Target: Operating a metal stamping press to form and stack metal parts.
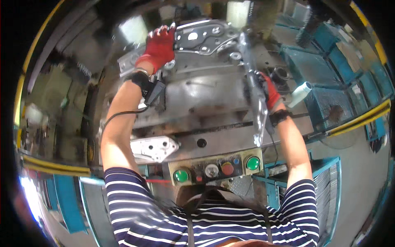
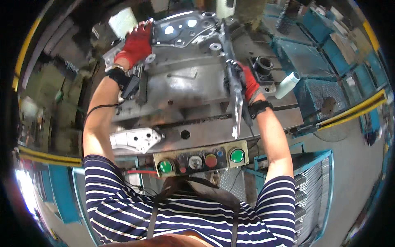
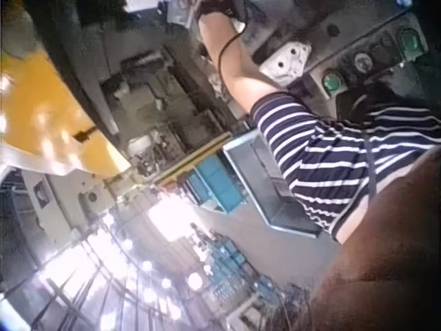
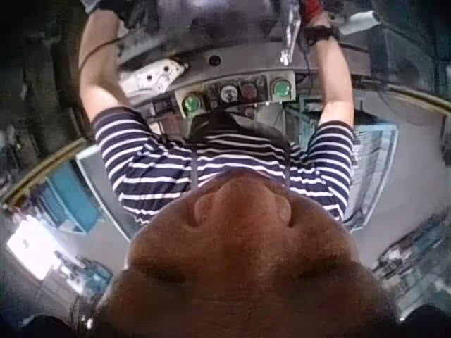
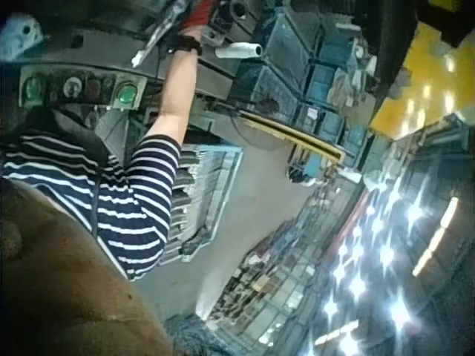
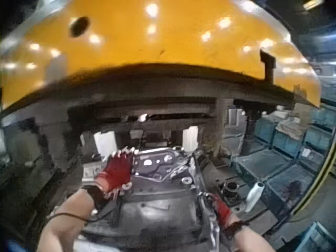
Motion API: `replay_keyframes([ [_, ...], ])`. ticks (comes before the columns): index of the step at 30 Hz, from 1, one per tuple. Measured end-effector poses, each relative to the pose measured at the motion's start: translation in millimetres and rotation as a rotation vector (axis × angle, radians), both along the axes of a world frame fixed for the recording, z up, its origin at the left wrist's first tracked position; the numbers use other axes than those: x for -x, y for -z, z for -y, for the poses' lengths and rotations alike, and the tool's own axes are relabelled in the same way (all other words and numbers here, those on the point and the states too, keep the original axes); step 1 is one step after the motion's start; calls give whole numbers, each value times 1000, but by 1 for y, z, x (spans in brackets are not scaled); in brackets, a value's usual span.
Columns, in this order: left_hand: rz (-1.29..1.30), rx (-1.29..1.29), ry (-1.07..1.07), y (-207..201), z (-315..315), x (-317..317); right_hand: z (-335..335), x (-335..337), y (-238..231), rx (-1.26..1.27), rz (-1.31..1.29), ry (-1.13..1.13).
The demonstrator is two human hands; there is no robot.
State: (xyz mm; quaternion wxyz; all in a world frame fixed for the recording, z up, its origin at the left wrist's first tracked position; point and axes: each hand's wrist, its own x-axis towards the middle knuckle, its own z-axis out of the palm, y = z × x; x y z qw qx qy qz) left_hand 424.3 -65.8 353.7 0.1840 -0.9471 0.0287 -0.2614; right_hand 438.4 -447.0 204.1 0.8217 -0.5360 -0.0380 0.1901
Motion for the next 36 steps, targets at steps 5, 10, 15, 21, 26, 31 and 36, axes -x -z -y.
replay_keyframes([
  [5,105,-26,59,2,-6,147,4,34,-23,-50,-59,-140],
  [10,5,-84,34,70,-52,270,20,-1,11,-109,88,-240],
  [15,-417,39,-263,165,-109,343,3,27,-13,-43,-14,-169],
  [21,-502,-26,-330,250,-146,330,11,1,-4,35,-6,-191],
  [26,-381,9,-316,276,-135,317,33,-21,14,109,104,-132],
  [31,-441,131,-392,255,-129,327,33,-27,13,448,658,-63],
  [36,-385,340,-445,239,-118,351,-35,-24,-73,905,888,-225],
])
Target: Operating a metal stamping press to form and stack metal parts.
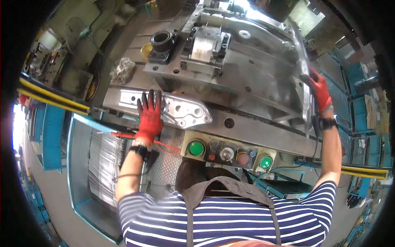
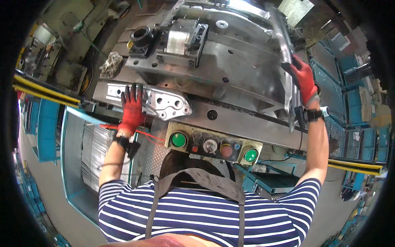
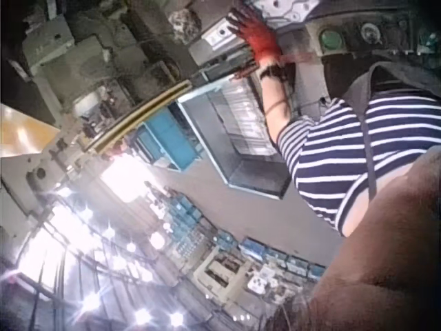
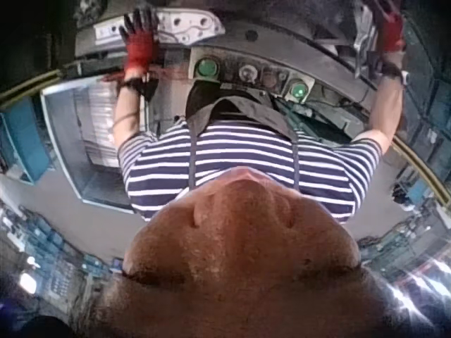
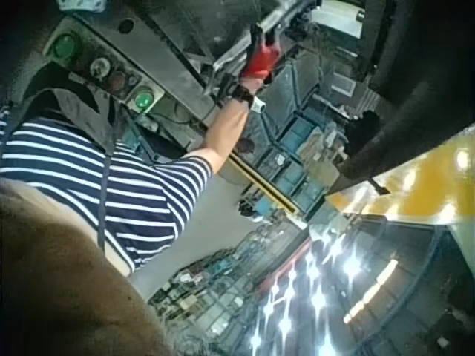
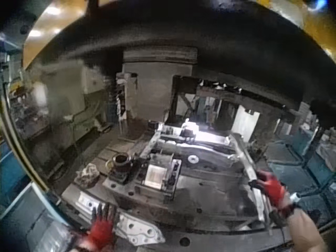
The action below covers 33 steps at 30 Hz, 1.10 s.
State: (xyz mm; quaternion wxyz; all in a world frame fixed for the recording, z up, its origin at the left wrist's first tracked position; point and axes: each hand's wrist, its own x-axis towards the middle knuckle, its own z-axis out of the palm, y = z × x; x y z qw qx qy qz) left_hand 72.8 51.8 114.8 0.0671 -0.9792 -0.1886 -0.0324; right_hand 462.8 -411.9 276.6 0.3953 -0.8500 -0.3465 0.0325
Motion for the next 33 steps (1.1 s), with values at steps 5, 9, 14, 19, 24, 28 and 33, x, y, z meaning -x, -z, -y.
replay_keyframes([
  [5,111,171,-32,-8,6,15,-104,-20,-57,530,671,-36],
  [9,176,148,-105,-3,0,29,-167,-79,-65,594,830,-243],
  [14,73,196,-258,2,-2,56,-226,-118,-37,781,821,-257],
  [19,20,252,-260,49,16,79,-245,-150,-18,778,557,-426],
  [24,-223,599,-176,57,54,60,-238,-121,-9,716,528,-131],
  [28,-217,770,-46,92,85,64,-209,-43,-20,790,490,-67],
  [33,-267,843,-48,92,117,47,-42,68,4,380,680,-16],
])
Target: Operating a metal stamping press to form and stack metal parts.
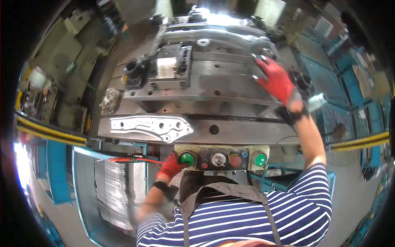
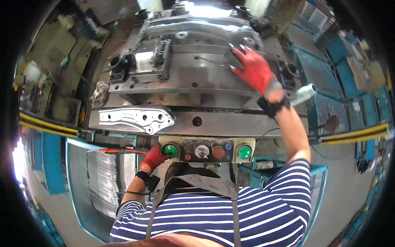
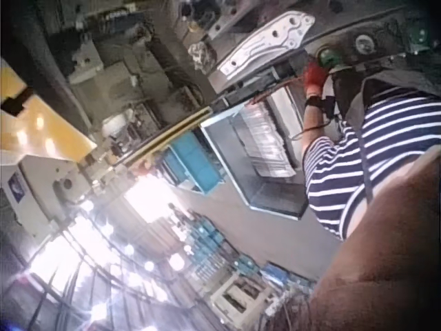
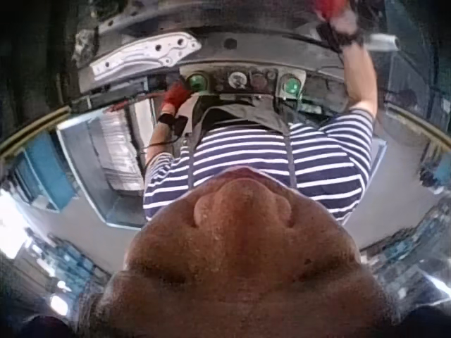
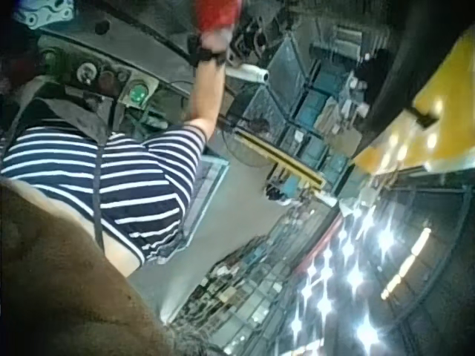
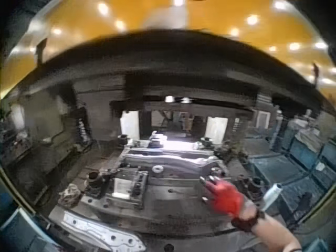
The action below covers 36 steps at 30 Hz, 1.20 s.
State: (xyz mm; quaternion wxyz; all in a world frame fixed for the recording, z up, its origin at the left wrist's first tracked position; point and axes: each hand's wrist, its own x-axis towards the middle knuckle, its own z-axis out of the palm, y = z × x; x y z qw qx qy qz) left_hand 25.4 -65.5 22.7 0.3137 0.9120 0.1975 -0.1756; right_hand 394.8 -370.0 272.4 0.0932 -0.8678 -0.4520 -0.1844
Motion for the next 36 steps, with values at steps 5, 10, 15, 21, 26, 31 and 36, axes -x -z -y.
replay_keyframes([
  [5,6,-65,-33,19,4,-1,173,117,87,-448,-249,422],
  [10,-34,-156,-15,16,10,-10,265,194,287,-489,-1006,706],
  [15,-26,-271,-56,21,14,-3,190,229,293,-393,-1077,716],
  [21,-67,-280,-14,22,14,-10,189,227,277,-364,-1121,786],
  [26,-79,-215,-104,16,19,-15,193,226,293,-489,-1077,638],
  [31,-25,-240,-134,9,23,-9,202,218,326,-351,-945,624],
  [36,-68,-187,-114,29,10,-1,211,208,354,-239,-1030,647],
])
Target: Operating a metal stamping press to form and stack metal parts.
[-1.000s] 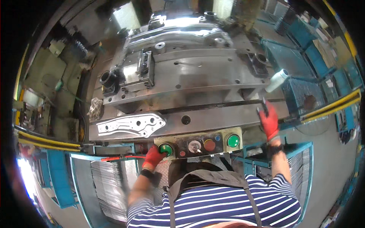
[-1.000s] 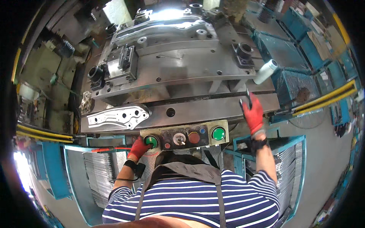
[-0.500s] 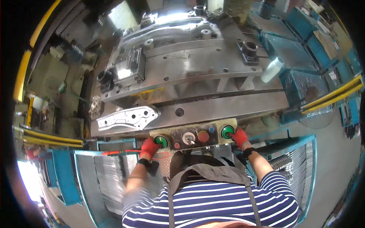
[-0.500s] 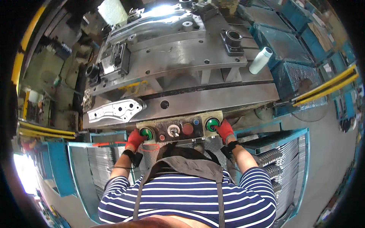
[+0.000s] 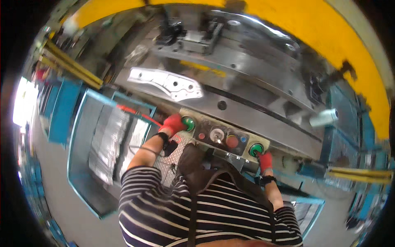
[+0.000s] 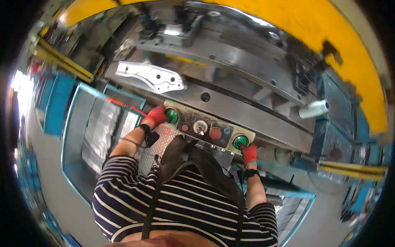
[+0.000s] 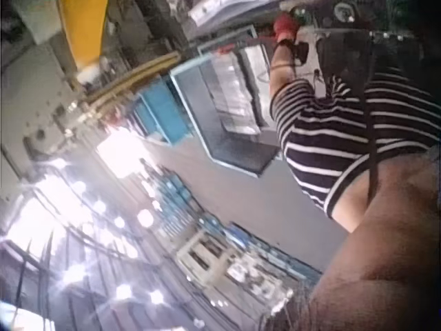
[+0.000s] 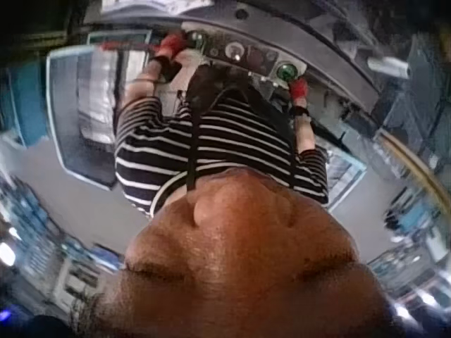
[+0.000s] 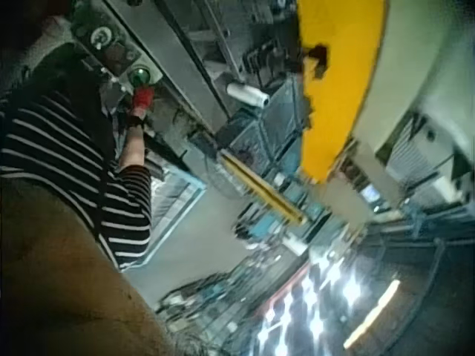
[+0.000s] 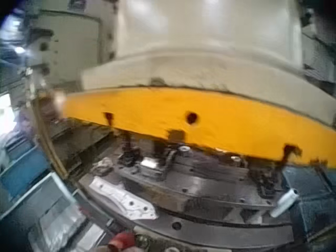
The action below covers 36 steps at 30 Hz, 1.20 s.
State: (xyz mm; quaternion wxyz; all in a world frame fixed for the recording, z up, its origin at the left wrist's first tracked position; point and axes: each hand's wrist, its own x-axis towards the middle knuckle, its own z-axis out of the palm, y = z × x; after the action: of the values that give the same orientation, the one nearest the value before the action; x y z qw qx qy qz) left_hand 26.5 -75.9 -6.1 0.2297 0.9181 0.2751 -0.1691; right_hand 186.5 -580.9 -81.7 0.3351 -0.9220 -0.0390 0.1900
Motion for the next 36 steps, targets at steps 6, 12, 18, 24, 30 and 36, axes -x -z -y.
replay_keyframes([
  [6,41,-34,-47,-10,10,-6,41,-16,77,-232,229,-38],
  [12,38,-17,-45,-15,10,0,31,-16,57,-210,138,-49],
  [18,41,24,-49,-19,10,-3,10,-13,-10,-12,-89,-102],
  [24,127,96,-32,13,-7,13,-82,-20,-157,462,241,-519],
  [30,168,183,-55,-11,-6,13,-289,-12,-266,158,531,-874],
  [36,173,225,-72,-26,-15,24,-468,-2,-250,299,815,-1095],
])
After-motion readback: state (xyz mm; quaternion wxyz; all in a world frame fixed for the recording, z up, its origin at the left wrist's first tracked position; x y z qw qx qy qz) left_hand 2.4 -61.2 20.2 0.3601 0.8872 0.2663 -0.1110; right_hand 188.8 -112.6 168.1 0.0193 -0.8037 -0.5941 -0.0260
